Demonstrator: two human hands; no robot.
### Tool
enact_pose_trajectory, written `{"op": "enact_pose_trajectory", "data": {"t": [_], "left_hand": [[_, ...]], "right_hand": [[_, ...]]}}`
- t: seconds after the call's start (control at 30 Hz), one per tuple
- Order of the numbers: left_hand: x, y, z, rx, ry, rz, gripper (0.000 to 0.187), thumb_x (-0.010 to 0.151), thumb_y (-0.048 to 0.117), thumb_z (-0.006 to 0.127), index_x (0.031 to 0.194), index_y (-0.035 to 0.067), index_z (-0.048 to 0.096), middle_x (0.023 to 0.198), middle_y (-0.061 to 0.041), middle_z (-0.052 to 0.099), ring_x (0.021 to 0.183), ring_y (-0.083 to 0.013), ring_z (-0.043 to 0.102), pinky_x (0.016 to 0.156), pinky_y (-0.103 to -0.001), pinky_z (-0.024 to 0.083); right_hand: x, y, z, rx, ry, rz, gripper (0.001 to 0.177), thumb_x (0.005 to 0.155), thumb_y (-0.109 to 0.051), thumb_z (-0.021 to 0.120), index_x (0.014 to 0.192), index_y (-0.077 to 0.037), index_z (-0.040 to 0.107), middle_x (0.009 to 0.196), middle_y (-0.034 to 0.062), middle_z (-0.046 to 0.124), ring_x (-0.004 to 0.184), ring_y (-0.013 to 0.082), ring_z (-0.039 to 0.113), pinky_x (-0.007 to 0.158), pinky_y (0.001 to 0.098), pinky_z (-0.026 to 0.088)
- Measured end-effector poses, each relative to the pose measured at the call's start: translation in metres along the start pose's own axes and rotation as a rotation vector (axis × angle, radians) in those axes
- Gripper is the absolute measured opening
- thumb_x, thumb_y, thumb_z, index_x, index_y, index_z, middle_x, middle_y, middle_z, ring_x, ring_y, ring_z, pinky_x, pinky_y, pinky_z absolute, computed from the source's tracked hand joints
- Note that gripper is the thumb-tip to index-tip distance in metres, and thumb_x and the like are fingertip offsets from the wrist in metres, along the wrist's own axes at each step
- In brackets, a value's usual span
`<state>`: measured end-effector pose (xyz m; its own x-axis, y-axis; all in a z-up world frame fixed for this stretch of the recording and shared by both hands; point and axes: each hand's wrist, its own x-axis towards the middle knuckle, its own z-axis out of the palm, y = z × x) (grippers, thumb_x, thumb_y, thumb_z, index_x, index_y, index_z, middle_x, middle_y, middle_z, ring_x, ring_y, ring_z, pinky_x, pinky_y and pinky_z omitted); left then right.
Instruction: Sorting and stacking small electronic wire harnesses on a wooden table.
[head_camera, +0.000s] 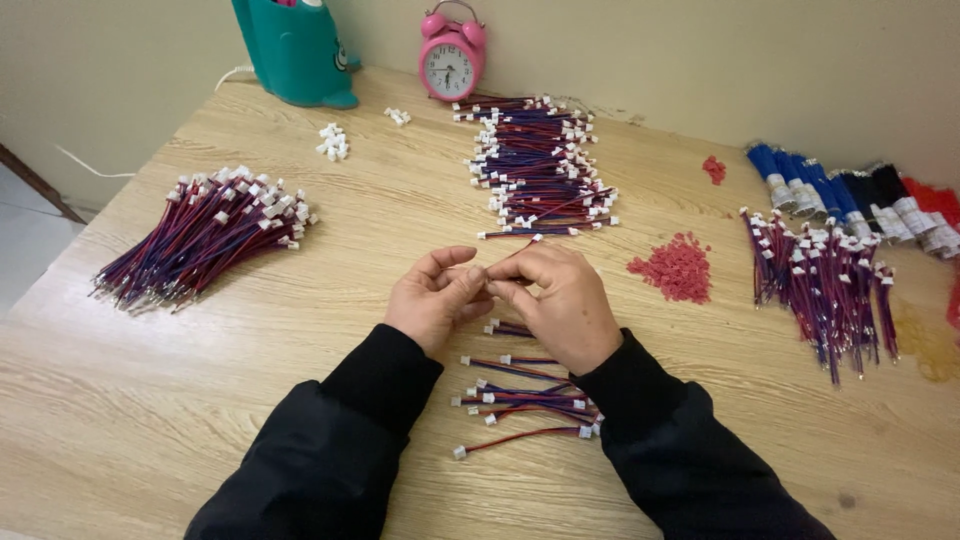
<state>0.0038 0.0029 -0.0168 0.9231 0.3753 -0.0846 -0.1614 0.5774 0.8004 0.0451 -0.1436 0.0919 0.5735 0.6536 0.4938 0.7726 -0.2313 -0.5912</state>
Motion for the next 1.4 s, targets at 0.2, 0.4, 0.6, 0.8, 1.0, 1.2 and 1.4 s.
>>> {"op": "enact_pose_trajectory", "data": {"t": [0.2,0.4,0.6,0.8,1.0,1.2,1.4], "left_hand": [[-0.001,0.005,0.001,-0.048,0.009,0.004,0.038,0.085,0.006,0.074,0.118,0.0,0.057,0.082,-0.013,0.069,0.077,-0.0268,0.073,0.074,-0.043,0.065],[-0.005,0.008,0.006,0.002,-0.023,-0.004,0.039,0.085,0.009,0.073,0.119,0.0,0.056,0.081,-0.011,0.069,0.077,-0.0252,0.073,0.074,-0.04,0.064],[-0.013,0.005,0.013,0.115,-0.04,0.028,0.039,0.084,0.01,0.075,0.118,0.001,0.058,0.077,-0.008,0.068,0.073,-0.021,0.072,0.068,-0.032,0.064],[-0.012,0.0,0.014,0.121,-0.046,0.033,0.041,0.084,0.008,0.074,0.121,0.004,0.058,0.078,-0.01,0.069,0.07,-0.0207,0.072,0.068,-0.033,0.064],[-0.012,0.011,0.015,0.069,-0.06,0.048,0.044,0.086,0.004,0.07,0.127,0.005,0.054,0.081,-0.011,0.07,0.073,-0.0222,0.073,0.07,-0.036,0.065],[-0.006,0.003,0.008,0.035,-0.115,0.035,0.046,0.087,0.006,0.07,0.13,0.005,0.051,0.085,-0.01,0.07,0.075,-0.0218,0.072,0.07,-0.037,0.065],[-0.008,0.005,0.006,0.204,-0.125,0.091,0.043,0.087,0.007,0.07,0.128,0.006,0.054,0.081,-0.008,0.069,0.073,-0.0173,0.07,0.068,-0.03,0.064]], "right_hand": [[-0.001,0.0,-0.002,0.116,-0.006,0.087,0.015,0.08,-0.006,0.074,0.093,-0.013,0.078,0.078,0.0063,0.071,0.072,0.018,0.066,0.068,0.0285,0.052],[-0.003,0.0,-0.004,0.186,-0.061,0.273,0.016,0.08,-0.005,0.069,0.095,-0.006,0.076,0.074,0.0107,0.071,0.072,0.0148,0.063,0.068,0.0305,0.052],[0.0,-0.011,-0.011,0.144,-0.079,0.351,0.016,0.077,-0.008,0.071,0.092,-0.01,0.078,0.07,0.0074,0.073,0.069,0.0118,0.064,0.065,0.0293,0.053],[-0.004,-0.008,-0.008,0.063,-0.078,0.378,0.014,0.08,-0.015,0.073,0.093,-0.013,0.078,0.074,0.008,0.075,0.071,0.014,0.068,0.066,0.0306,0.054],[-0.002,-0.012,-0.008,0.149,-0.089,0.408,0.019,0.08,-0.012,0.068,0.097,-0.011,0.077,0.079,0.0072,0.077,0.079,0.0125,0.069,0.073,0.0304,0.055],[-0.004,-0.01,-0.006,0.154,-0.067,0.415,0.018,0.08,-0.011,0.07,0.097,-0.009,0.077,0.077,0.0073,0.075,0.076,0.0117,0.066,0.073,0.0298,0.054],[-0.006,-0.011,-0.01,0.035,-0.114,0.426,0.015,0.079,-0.017,0.073,0.093,-0.015,0.078,0.075,0.0032,0.076,0.074,0.0108,0.071,0.069,0.0278,0.055]]}}
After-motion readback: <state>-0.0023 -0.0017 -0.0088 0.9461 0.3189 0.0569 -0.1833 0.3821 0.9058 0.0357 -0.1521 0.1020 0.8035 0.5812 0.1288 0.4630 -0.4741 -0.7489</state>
